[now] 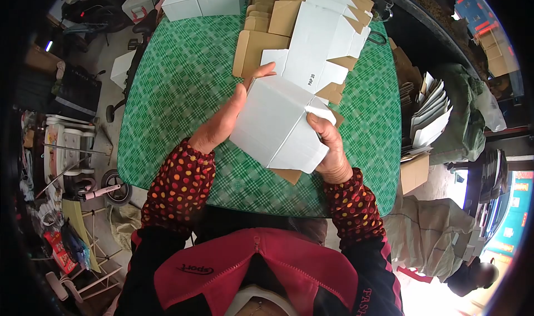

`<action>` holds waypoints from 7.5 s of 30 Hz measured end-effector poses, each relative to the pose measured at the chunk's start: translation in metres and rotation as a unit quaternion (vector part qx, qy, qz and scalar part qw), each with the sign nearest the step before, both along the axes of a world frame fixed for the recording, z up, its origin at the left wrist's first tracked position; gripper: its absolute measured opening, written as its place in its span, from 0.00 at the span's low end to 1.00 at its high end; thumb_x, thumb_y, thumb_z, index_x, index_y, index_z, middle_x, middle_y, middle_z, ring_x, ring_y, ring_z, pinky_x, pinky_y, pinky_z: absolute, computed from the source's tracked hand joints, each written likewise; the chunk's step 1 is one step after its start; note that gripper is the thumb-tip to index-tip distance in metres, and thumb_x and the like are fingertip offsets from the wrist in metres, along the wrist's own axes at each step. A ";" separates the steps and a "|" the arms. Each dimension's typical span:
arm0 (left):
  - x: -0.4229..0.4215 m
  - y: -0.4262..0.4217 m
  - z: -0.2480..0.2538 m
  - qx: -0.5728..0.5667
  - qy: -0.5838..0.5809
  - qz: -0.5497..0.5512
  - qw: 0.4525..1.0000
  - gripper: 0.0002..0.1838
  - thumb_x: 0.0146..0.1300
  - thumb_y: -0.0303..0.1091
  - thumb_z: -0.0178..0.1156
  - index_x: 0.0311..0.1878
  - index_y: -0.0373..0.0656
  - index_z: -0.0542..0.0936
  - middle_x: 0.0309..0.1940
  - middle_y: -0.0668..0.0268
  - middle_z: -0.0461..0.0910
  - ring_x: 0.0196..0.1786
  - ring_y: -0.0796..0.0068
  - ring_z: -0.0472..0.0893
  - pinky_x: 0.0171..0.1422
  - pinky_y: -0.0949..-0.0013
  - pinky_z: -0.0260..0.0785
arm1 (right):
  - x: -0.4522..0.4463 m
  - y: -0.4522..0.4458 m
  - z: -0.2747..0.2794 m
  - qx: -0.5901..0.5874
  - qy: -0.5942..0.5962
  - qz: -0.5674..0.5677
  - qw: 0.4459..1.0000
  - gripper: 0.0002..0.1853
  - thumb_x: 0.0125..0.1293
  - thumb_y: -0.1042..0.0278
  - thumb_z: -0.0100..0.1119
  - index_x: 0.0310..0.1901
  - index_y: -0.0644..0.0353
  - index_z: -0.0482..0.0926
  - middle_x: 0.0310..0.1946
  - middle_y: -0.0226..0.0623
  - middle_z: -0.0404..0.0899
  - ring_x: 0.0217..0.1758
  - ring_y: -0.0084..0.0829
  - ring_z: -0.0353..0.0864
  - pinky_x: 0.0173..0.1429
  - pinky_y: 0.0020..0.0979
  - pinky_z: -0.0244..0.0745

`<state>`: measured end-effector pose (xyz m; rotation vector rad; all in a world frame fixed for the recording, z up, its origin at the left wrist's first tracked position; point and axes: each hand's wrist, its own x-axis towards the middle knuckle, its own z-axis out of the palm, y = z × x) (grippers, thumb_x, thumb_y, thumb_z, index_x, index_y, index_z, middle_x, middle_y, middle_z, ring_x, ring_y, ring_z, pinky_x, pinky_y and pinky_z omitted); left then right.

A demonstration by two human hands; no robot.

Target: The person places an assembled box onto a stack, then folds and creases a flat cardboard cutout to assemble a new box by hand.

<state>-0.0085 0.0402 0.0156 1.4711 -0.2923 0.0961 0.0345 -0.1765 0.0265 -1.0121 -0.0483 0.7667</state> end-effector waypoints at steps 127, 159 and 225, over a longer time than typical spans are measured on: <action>-0.016 -0.058 -0.022 -0.049 0.042 -0.007 0.998 0.48 0.59 0.51 0.41 0.83 0.46 0.46 0.83 0.60 0.45 0.84 0.59 0.44 0.84 0.46 0.32 | 0.012 -0.008 -0.075 0.579 0.562 0.184 0.561 0.35 0.79 0.46 0.36 0.80 0.56 0.48 0.79 0.47 0.55 0.80 0.50 0.58 0.82 0.54 0.53; -0.018 -0.055 -0.017 -0.069 0.080 -0.027 0.994 0.52 0.55 0.60 0.45 0.82 0.44 0.52 0.81 0.57 0.51 0.81 0.56 0.52 0.81 0.47 0.40 | -0.002 -0.014 -0.125 0.513 0.477 0.119 0.704 0.34 0.78 0.48 0.39 0.80 0.54 0.51 0.79 0.43 0.57 0.79 0.46 0.62 0.80 0.55 0.57; -0.016 -0.048 -0.023 0.090 -0.030 0.006 0.995 0.42 0.73 0.68 0.37 0.76 0.42 0.58 0.76 0.58 0.57 0.77 0.56 0.56 0.79 0.49 0.48 | -0.003 -0.022 -0.082 0.246 -0.163 0.097 0.951 0.56 0.56 0.59 0.74 0.81 0.48 0.46 0.80 0.38 0.54 0.81 0.41 0.58 0.82 0.44 0.57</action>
